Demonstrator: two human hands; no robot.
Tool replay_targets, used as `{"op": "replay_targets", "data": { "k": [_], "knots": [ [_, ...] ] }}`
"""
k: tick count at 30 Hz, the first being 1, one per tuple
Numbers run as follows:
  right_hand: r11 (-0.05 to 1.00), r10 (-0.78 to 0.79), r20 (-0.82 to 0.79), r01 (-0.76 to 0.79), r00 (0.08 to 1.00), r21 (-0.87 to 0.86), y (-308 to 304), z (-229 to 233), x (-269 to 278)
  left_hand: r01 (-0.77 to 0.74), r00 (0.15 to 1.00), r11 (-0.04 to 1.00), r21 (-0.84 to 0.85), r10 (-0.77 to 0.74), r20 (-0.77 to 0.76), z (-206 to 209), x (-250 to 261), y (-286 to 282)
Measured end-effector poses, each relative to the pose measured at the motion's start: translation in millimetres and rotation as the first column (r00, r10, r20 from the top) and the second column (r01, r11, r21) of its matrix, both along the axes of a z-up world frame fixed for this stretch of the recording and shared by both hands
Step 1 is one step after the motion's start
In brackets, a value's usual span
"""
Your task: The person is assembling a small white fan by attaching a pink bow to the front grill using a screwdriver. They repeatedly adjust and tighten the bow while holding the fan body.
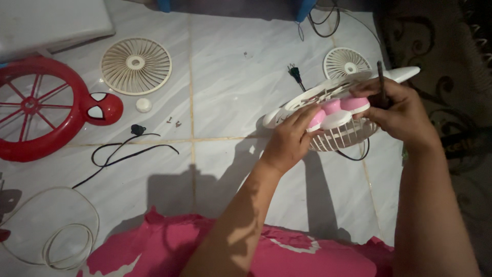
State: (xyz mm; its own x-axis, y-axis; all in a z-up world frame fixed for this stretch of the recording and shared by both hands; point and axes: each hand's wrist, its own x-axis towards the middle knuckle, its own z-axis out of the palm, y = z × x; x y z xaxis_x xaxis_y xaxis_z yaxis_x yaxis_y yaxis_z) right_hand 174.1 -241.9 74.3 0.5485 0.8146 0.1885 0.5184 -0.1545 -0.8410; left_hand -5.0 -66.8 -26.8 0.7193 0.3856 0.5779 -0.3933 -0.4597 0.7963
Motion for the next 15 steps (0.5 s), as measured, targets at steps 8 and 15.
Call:
{"op": "replay_targets", "data": {
  "k": [8,15],
  "knots": [
    [1.0,0.002,-0.03,-0.003,1.0,-0.012,-1,-3,0,-0.039,0.997,0.999,-0.002,0.039,0.061,-4,-1,-4],
    [0.98,-0.163,-0.137,0.144,0.977,-0.139,23,0,-22,-0.067,0.996,0.997,0.028,0.069,-0.06,12,-14,17]
  ]
}}
